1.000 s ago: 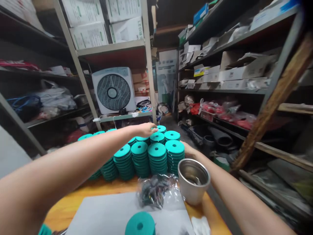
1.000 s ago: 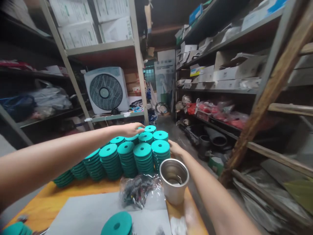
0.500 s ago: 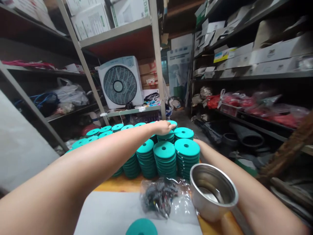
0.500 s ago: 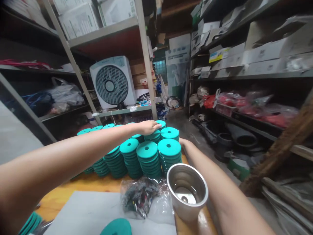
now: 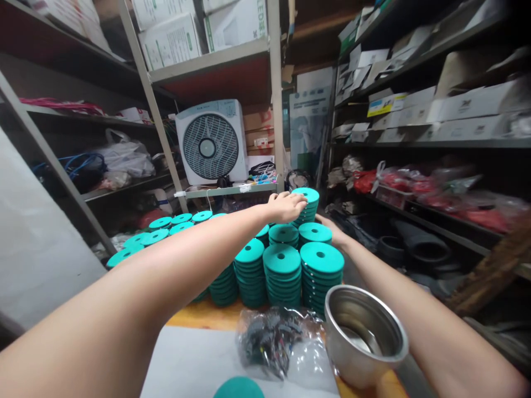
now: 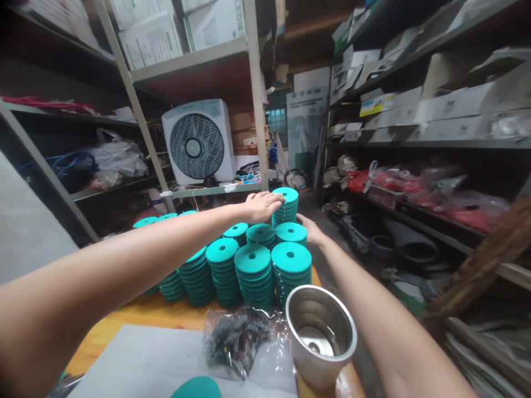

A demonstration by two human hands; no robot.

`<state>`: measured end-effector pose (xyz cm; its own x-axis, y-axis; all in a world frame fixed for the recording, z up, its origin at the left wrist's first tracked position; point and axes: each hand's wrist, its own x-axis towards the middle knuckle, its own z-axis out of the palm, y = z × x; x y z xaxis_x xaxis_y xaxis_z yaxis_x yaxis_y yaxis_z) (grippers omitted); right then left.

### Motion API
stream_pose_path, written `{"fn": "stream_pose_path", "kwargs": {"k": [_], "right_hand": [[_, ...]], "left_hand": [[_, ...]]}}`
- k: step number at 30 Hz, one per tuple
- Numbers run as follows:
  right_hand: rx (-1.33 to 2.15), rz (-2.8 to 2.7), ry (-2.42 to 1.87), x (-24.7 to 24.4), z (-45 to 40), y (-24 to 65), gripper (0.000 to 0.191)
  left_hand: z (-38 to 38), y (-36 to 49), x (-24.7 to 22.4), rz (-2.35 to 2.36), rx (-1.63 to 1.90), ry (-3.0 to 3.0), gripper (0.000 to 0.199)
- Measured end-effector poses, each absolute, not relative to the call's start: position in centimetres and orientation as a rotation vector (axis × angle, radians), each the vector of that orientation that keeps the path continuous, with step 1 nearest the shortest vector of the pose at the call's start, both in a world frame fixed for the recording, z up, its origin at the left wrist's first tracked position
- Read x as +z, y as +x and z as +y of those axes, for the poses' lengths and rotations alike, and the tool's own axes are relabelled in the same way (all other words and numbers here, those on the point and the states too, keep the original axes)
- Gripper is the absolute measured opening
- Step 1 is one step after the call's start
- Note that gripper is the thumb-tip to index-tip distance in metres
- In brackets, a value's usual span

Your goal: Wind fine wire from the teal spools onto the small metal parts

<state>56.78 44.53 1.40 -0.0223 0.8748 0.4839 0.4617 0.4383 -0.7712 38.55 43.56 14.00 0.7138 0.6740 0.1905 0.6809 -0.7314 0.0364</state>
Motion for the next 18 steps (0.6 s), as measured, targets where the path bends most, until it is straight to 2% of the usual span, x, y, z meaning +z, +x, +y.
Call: {"fn": "stream_pose_path", "kwargs": {"k": [5,8,11,13,18], "right_hand": [[0.252,-1.655,-1.282,8.7,41.8,59.8,0.074],[0.189,-1.759,-1.238,13.5,36.6,58.5,0.07],[0.202,-1.918,-1.184,16.6,30.4,54.9,0.068],[0.241,-1.999,-1.129,17.4,26.8,51.8,0.07],[0.503,-2.088,-0.97,16.7,21.7,43.2,0.076]], "left_hand": [[40.5,38.6,21.0,-0.941,-0.564,-2.796,0.044],[35.9,35.9,24.8,-0.767,-0.813,-2.701,0.044],[30.6,31.3,26.6,-0.578,-1.041,-2.649,0.041],[27.1,27.7,26.9,-0.529,-1.076,-2.681,0.037],[19.8,18.5,26.3,-0.532,-1.074,-2.781,0.046]]}}
